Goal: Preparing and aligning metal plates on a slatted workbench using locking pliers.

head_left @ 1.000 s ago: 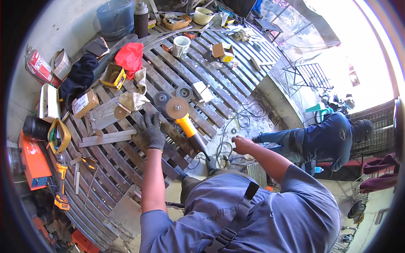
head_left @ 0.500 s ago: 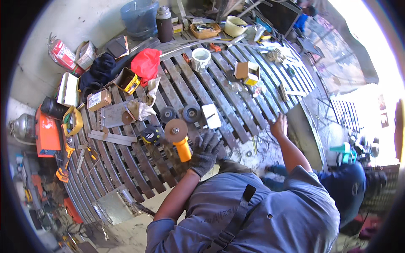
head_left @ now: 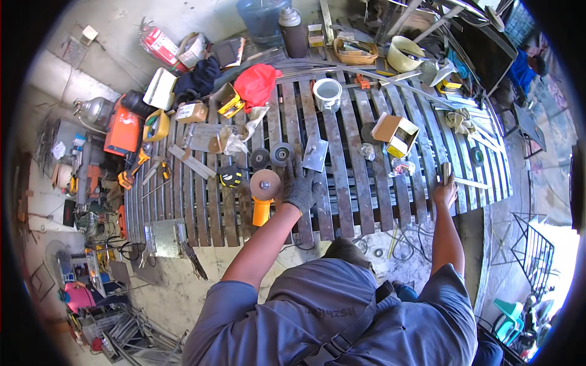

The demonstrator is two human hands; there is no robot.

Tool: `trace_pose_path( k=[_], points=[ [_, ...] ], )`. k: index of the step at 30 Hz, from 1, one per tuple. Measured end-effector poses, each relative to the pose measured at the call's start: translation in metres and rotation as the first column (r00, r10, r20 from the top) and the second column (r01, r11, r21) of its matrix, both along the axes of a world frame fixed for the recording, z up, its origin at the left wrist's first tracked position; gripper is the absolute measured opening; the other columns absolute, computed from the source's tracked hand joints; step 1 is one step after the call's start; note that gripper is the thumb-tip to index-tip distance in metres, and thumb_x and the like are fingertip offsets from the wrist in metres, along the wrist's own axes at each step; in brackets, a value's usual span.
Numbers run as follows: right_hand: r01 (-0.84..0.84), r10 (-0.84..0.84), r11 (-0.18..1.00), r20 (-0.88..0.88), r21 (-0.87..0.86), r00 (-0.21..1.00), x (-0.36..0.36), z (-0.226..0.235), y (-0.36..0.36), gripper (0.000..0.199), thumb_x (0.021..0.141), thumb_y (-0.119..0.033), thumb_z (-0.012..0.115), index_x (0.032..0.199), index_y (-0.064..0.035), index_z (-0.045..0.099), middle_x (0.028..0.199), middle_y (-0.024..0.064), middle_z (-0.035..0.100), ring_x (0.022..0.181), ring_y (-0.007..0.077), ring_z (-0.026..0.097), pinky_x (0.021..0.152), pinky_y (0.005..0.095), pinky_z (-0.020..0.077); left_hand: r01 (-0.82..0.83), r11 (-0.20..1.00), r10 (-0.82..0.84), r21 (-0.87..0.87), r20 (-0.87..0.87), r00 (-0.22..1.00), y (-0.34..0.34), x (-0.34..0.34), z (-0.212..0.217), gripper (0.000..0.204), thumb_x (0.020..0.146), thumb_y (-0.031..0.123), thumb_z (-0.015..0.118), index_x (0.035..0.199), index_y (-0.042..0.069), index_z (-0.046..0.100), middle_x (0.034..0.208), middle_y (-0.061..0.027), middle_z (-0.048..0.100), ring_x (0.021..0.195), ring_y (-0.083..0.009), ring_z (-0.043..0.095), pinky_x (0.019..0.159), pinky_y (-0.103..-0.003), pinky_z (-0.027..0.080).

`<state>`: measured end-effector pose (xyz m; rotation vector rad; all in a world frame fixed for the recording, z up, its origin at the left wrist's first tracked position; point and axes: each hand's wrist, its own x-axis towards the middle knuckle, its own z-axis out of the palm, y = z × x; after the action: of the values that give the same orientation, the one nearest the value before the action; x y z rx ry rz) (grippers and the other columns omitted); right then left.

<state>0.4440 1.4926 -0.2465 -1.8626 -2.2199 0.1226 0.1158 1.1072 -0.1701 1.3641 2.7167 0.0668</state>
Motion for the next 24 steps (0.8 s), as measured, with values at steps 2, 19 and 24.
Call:
trace_pose_path(
  k=[2,19,24],
  points=[
    [-0.097,0.050,0.967,-0.198,-0.237,0.979,-0.009,0.010,0.015,0.062,0.096,-0.024,0.061,0.153,-0.0130,0.039,0.139,0.0203,0.056,0.131,0.0422,0.049,0.106,0.0535,0.0408,0.013,0.997,-0.017,-0.081,-0.042,0.999,-0.005,0.008,0.009,0.067,0.097,0.040,0.054,0.153,0.008,0.036,0.159,-0.0307,0.025,0.147,-0.0554,0.019,0.119,-0.060,0.023],
    [-0.794,0.427,0.303,-0.669,-0.527,0.608,-0.219,0.057,-0.471,0.094,0.078,-0.055,0.079,0.139,0.0078,0.044,0.124,0.0304,0.062,0.122,0.0432,0.060,0.101,0.0458,0.0477,-0.294,0.911,0.295,0.290,0.044,0.955,-0.396,0.232,-0.016,0.033,0.085,0.015,0.063,0.117,0.007,0.065,0.138,-0.0150,0.056,0.137,-0.0382,0.044,0.109,-0.052,0.038],
    [-0.421,0.326,0.663,-0.267,-0.619,0.907,-0.278,0.041,-0.503,0.117,0.064,-0.039,0.089,0.151,0.0040,0.022,0.138,0.0220,0.055,0.129,0.0346,0.056,0.106,0.0423,0.0490,-0.625,0.760,0.587,0.180,0.222,0.778,-0.480,0.299,-0.055,0.042,0.084,0.019,0.069,0.123,0.007,0.062,0.140,-0.0156,0.052,0.137,-0.0385,0.044,0.104,-0.051,0.042]
  ],
)
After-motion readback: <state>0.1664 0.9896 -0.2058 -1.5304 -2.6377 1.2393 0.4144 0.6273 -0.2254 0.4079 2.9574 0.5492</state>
